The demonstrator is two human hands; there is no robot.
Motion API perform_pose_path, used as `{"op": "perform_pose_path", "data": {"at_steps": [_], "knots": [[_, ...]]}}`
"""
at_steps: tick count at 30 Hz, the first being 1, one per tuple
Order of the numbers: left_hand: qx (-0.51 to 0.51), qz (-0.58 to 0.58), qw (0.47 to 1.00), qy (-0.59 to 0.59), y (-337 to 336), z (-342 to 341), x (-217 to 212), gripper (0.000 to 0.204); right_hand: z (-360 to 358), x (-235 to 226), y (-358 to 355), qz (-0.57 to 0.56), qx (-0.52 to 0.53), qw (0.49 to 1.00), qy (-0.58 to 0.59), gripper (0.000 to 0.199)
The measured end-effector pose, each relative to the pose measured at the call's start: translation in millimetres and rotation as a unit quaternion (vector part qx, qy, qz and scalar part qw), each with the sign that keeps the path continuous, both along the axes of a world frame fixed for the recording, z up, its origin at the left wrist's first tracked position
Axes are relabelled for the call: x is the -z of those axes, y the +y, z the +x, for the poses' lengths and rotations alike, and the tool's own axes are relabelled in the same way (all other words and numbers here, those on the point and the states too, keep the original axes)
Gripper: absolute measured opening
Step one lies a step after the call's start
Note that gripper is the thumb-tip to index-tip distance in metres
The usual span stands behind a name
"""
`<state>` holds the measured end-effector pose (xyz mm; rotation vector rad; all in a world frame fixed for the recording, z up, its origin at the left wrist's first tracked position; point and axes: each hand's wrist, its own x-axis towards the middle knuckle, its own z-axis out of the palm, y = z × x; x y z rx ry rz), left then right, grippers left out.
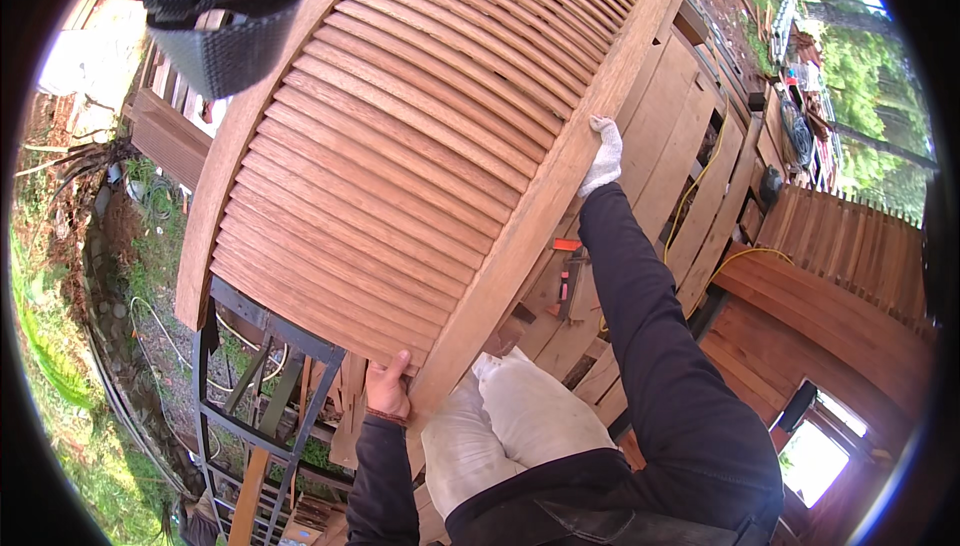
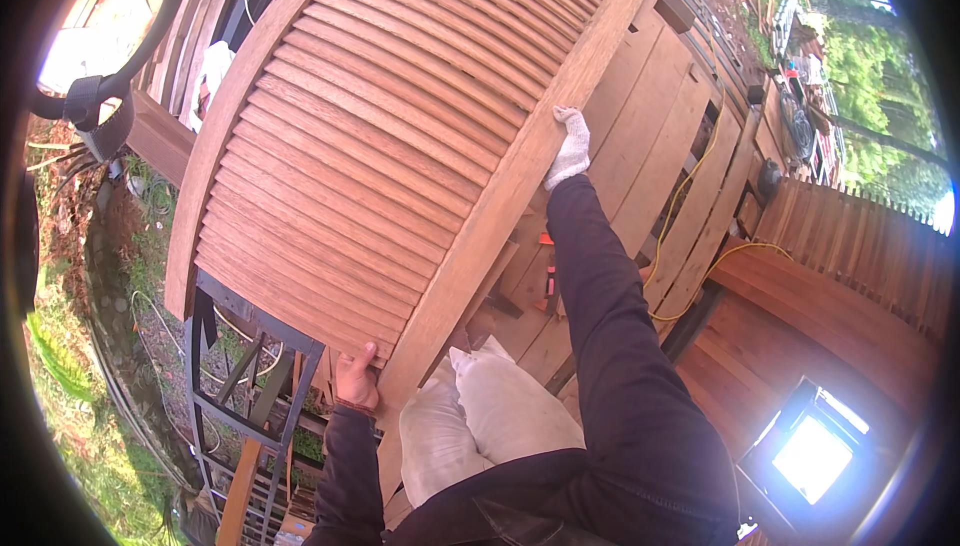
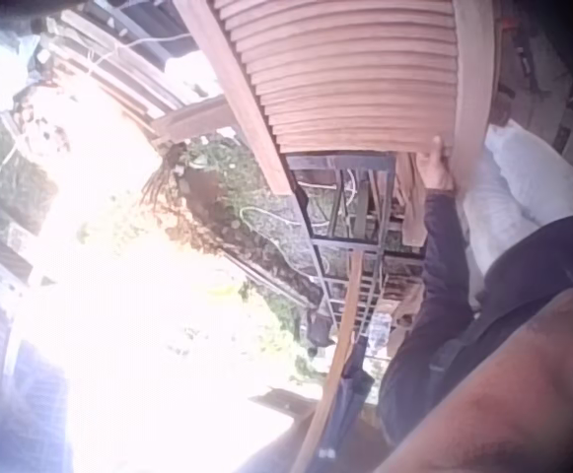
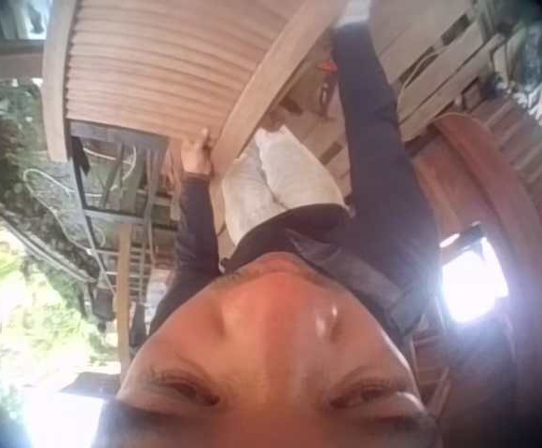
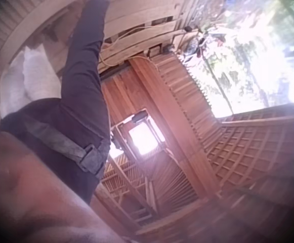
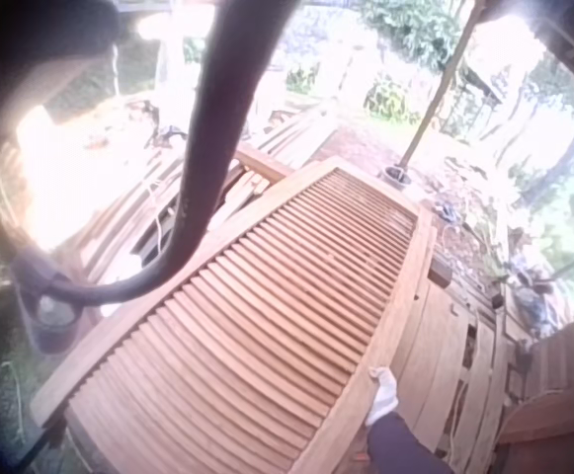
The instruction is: The person assembles a curved wooden slatted panel by inserting thin wooden strips into a frame. They use a hammer to tap the strips into place and a clamp to secure the frame during assembly.
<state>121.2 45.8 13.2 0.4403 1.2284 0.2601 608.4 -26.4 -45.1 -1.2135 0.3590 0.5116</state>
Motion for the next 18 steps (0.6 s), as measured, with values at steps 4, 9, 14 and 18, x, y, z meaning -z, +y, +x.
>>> {"op": "perform_pose_path", "data": {"at_steps": [4,9,14,18], "knots": [[0.001,-0.003,1.0,-0.002,4,8,-3,0.05,-1,3,1,-0.013,0.005,1.0,-0.017,0.022],[-0.008,-0.034,0.999,0.003,4,3,8,0.051,-8,-23,8,-0.002,-0.029,0.998,0.056,0.016],[-0.011,-0.036,0.999,0.005,3,4,13,0.05,-7,-16,3,-0.007,-0.033,0.999,0.012,0.022],[-0.023,-0.056,0.998,0.006,5,8,9,0.051,-5,-14,4,0.006,-0.032,0.999,0.035,0.027]]}}
